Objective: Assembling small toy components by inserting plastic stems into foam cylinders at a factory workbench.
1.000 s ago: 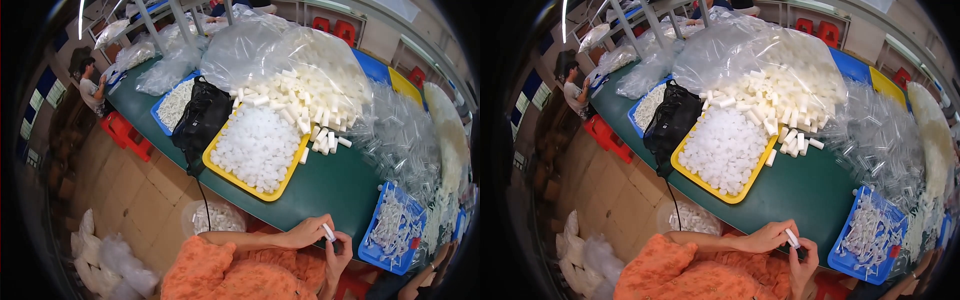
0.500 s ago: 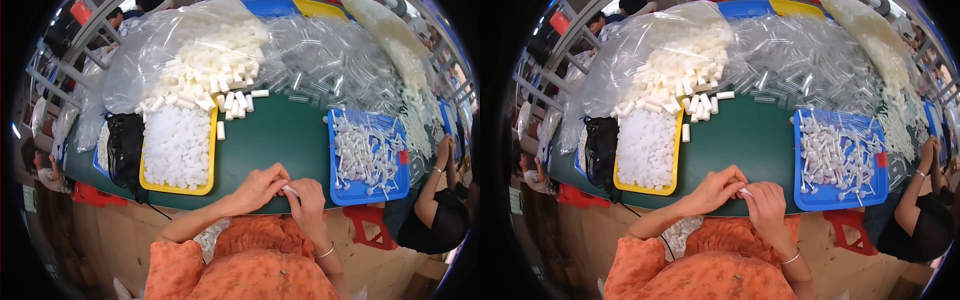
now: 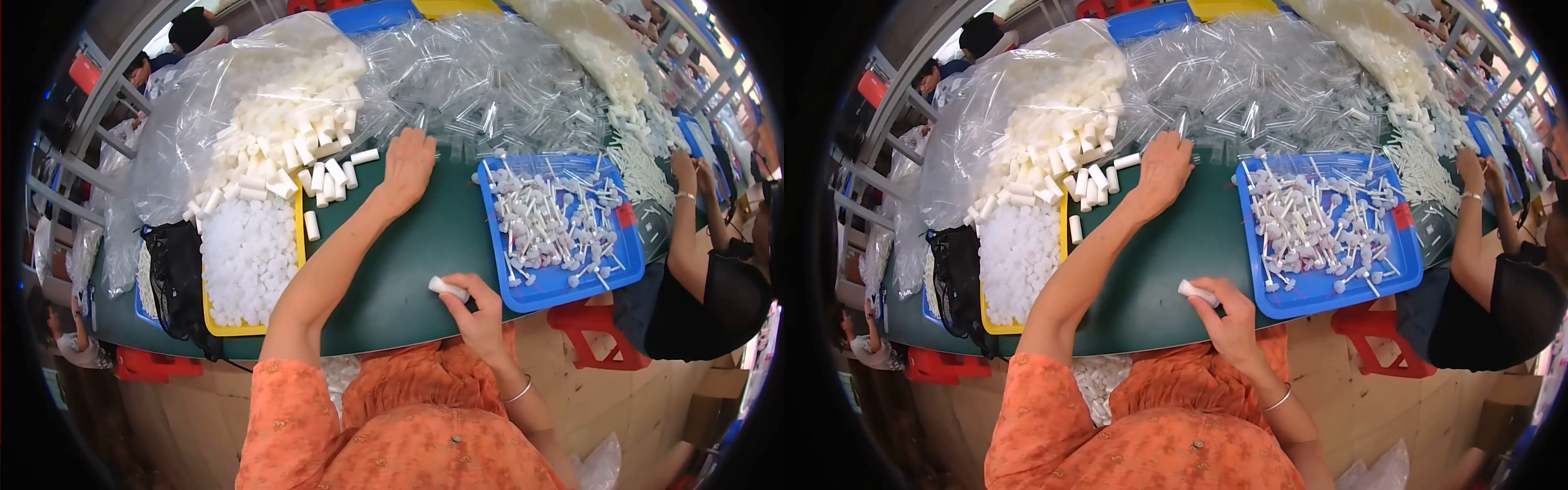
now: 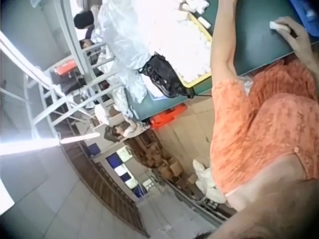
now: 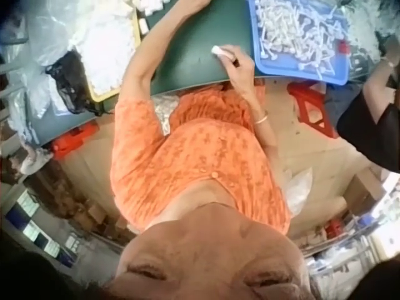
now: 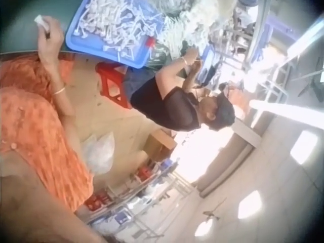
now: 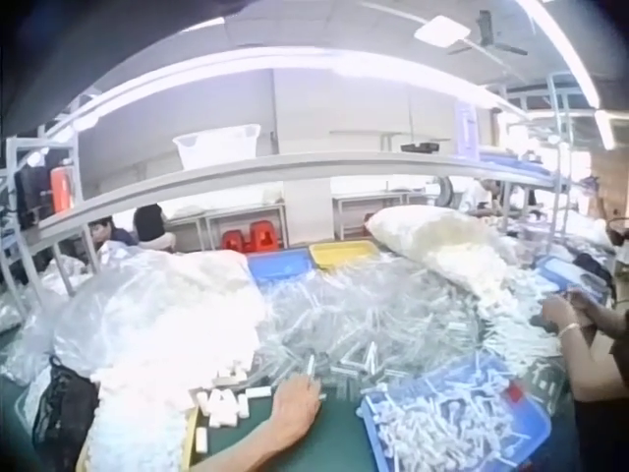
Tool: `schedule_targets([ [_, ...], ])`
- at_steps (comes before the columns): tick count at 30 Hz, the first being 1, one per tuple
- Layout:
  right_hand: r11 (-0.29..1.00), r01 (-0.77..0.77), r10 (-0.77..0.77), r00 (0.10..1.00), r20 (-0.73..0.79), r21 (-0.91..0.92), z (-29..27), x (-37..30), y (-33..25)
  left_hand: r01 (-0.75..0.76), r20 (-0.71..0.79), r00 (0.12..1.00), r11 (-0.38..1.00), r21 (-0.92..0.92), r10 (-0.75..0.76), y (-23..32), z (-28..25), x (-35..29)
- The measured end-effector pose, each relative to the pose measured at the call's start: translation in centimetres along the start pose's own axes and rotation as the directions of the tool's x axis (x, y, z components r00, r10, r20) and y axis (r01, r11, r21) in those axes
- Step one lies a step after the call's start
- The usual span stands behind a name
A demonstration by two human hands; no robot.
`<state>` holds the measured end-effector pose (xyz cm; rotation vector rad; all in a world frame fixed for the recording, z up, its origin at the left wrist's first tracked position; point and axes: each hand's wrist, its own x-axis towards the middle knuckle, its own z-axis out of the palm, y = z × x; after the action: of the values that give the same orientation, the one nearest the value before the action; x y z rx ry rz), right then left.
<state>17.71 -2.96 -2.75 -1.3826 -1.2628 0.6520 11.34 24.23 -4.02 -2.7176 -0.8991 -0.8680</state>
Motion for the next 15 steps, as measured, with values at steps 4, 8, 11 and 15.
schedule_targets([
  [4, 0.981, -0.057, 0.062, 0.998, -0.023, 0.183, -2.0, -0.3, -1.6, -0.041, 0.106, 0.993, 0.984, -0.172, 0.06, 0.6, -3.9, -3.1],
  [8, 0.979, -0.011, 0.03, 0.996, -0.089, 0.203, -3.7, 0.5, -1.8, 0.291, 0.337, 0.936, 0.764, -0.576, -0.103, 5.0, -11.0, -7.1],
  [11, 0.968, -0.046, 0.052, 0.998, -0.019, 0.247, -3.4, 0.6, -1.5, 0.48, 0.516, 0.855, 0.454, -0.75, -0.052, 7.5, -15.0, -12.2],
  [15, 0.967, -0.081, 0.055, 0.992, 0.115, 0.243, -2.2, 0.1, -2.1, 0.703, 0.703, 0.711, 0.023, -0.71, -0.022, 9.0, -16.5, -14.0],
])
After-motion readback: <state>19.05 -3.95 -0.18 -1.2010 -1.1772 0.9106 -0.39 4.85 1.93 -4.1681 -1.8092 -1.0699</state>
